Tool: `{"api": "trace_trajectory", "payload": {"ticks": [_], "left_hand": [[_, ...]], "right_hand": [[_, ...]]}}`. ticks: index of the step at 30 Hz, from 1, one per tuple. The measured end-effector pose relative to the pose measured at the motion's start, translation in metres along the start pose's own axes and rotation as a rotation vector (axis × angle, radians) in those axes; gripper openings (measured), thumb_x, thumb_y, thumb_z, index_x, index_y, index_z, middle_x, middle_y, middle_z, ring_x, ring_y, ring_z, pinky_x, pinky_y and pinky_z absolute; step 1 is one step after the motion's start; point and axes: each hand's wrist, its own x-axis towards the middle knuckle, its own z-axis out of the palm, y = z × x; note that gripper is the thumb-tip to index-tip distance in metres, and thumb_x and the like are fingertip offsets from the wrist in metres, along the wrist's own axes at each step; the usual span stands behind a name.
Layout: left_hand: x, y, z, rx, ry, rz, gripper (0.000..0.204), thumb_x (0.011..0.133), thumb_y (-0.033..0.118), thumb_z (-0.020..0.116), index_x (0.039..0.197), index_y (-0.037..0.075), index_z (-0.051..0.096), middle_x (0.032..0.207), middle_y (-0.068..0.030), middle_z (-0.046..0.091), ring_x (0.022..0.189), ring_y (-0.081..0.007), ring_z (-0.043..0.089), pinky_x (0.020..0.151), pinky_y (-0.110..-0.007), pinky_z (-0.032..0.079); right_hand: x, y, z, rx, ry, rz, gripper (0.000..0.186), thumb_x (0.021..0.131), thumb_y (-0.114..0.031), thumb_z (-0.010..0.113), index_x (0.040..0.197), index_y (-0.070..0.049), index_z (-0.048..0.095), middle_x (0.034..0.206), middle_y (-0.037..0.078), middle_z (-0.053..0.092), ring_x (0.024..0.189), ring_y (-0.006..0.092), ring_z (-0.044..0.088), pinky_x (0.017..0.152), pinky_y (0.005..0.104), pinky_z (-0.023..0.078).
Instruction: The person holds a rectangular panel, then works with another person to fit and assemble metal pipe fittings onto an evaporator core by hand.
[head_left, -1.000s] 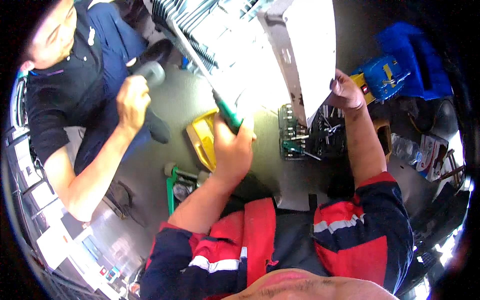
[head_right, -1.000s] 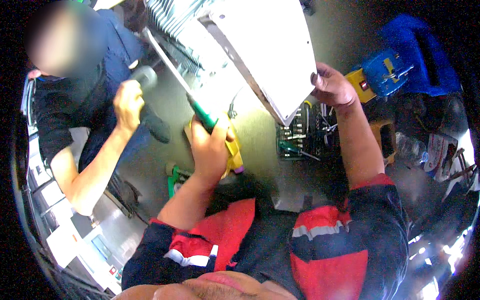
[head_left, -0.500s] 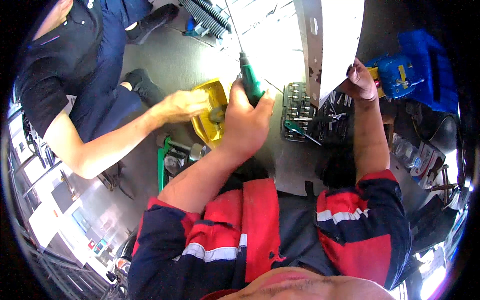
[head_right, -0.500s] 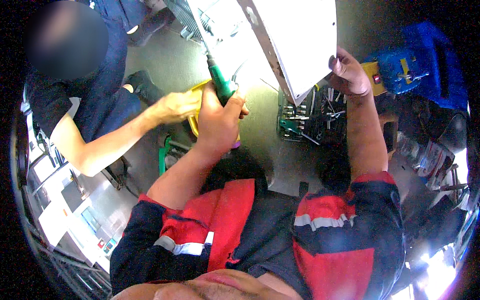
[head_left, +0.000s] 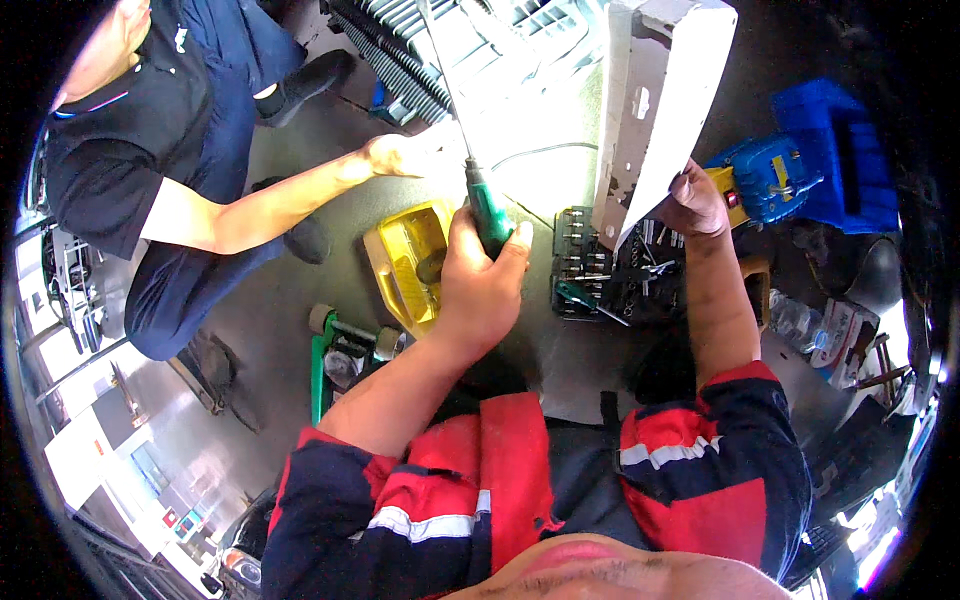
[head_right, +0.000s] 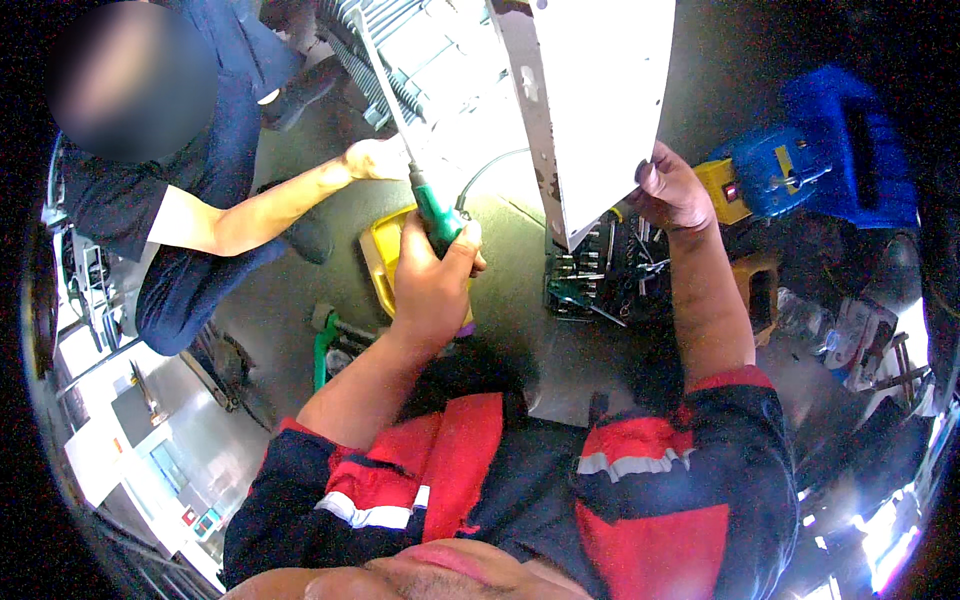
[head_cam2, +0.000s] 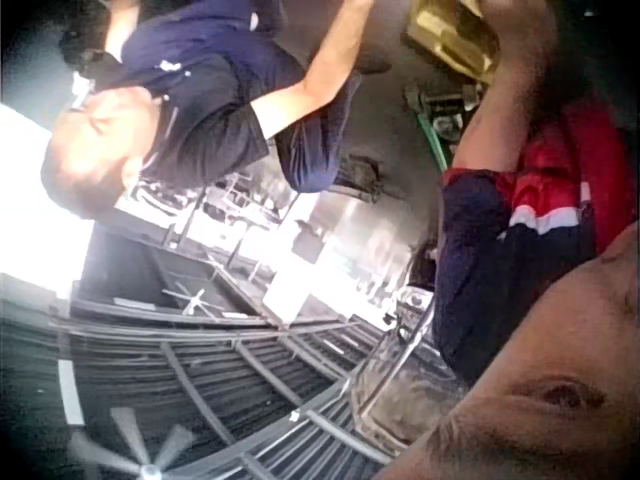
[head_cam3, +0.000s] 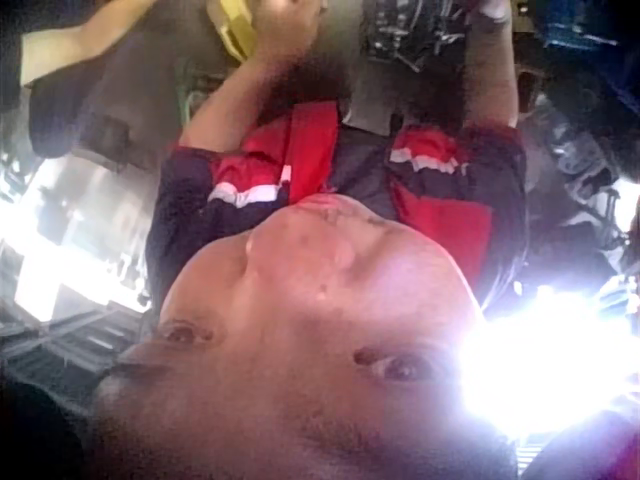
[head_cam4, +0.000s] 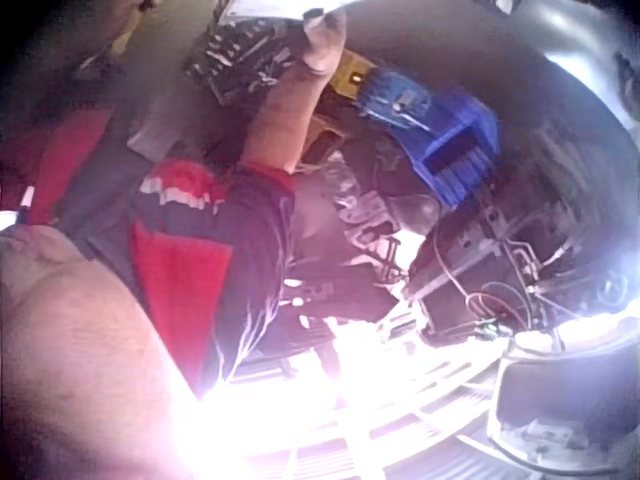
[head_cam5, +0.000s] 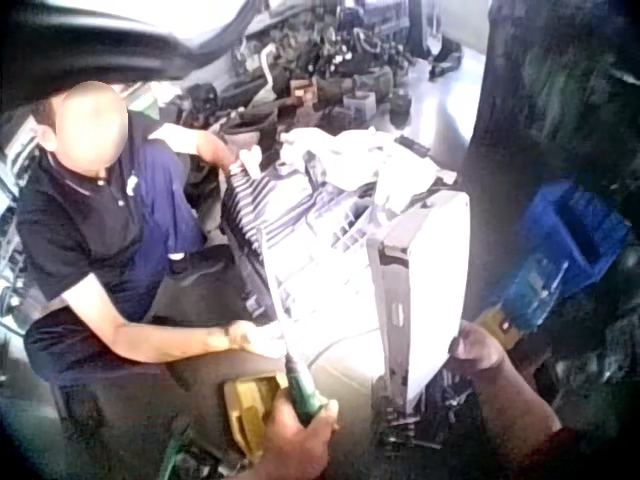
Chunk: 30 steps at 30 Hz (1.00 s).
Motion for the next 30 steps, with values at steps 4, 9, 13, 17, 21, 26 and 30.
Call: {"api": "trace_trajectory", "payload": {"ticks": [4, 9, 13, 17, 21, 26, 30], "left_hand": [[0.001, -0.003, -0.001, 0.029, 0.011, -0.010, 0.025, 0.093, 0.013, 0.059, 0.110, 0.003, 0.043, 0.082, -0.0019, 0.054, 0.069, -0.0100, 0.055, 0.064, -0.025, 0.047], [0.001, -0.002, 0.000, -0.019, 0.009, 0.008, 0.032, 0.092, 0.013, 0.061, 0.116, 0.002, 0.043, 0.082, -0.0008, 0.051, 0.069, -0.0075, 0.051, 0.061, -0.024, 0.044], [0.002, -0.006, 0.002, -0.062, 0.012, 0.030, 0.030, 0.093, 0.012, 0.060, 0.115, 0.002, 0.043, 0.084, -0.0016, 0.051, 0.070, -0.0066, 0.050, 0.061, -0.023, 0.044], [0.002, -0.005, 0.002, -0.039, 0.018, 0.030, 0.023, 0.093, 0.013, 0.059, 0.107, 0.005, 0.043, 0.083, -0.0014, 0.053, 0.069, -0.0080, 0.054, 0.064, -0.023, 0.046], [0.001, 0.002, 0.002, 0.268, -0.002, 0.067, 0.036, 0.090, 0.018, 0.063, 0.115, 0.000, 0.045, 0.088, -0.0101, 0.057, 0.078, -0.0205, 0.058, 0.073, -0.033, 0.048], [-0.003, -0.004, 0.007, 0.520, -0.170, 0.176, 0.040, 0.087, 0.020, 0.063, 0.118, 0.001, 0.046, 0.096, -0.0264, 0.060, 0.091, -0.0419, 0.061, 0.080, -0.047, 0.047], [0.002, -0.014, 0.003, 0.515, -0.263, 0.362, 0.038, 0.085, 0.018, 0.064, 0.116, 0.002, 0.047, 0.097, -0.0272, 0.061, 0.092, -0.0467, 0.058, 0.080, -0.049, 0.047]], "right_hand": [[0.004, 0.000, 0.000, 0.015, -0.022, 0.015, 0.067, 0.080, -0.033, 0.075, 0.135, -0.006, 0.048, 0.124, 0.011, 0.060, 0.114, 0.0313, 0.058, 0.097, 0.0519, 0.043], [0.004, -0.005, 0.008, -0.006, -0.032, -0.007, 0.070, 0.081, -0.036, 0.075, 0.136, -0.005, 0.045, 0.122, 0.010, 0.061, 0.112, 0.0307, 0.058, 0.096, 0.0503, 0.044], [0.002, -0.006, 0.008, -0.017, -0.008, -0.023, 0.071, 0.081, -0.036, 0.074, 0.137, -0.005, 0.044, 0.123, 0.011, 0.060, 0.113, 0.0304, 0.058, 0.096, 0.0495, 0.044], [0.002, -0.007, 0.011, -0.018, -0.014, -0.019, 0.072, 0.080, -0.036, 0.075, 0.137, -0.003, 0.044, 0.123, 0.011, 0.060, 0.113, 0.0303, 0.058, 0.096, 0.0482, 0.044], [0.004, -0.010, 0.027, -0.015, -0.112, 0.019, 0.072, 0.079, -0.034, 0.077, 0.136, -0.001, 0.046, 0.124, 0.012, 0.060, 0.113, 0.0300, 0.059, 0.097, 0.0458, 0.044], [0.003, -0.007, 0.050, -0.063, -0.032, 0.065, 0.069, 0.075, -0.033, 0.080, 0.129, 0.001, 0.053, 0.117, 0.011, 0.064, 0.109, 0.0242, 0.060, 0.094, 0.0365, 0.045], [0.004, 0.005, 0.066, 0.052, -0.059, 0.101, 0.077, 0.073, -0.035, 0.082, 0.133, 0.001, 0.048, 0.124, 0.012, 0.061, 0.118, 0.0271, 0.056, 0.099, 0.0421, 0.042]]}}
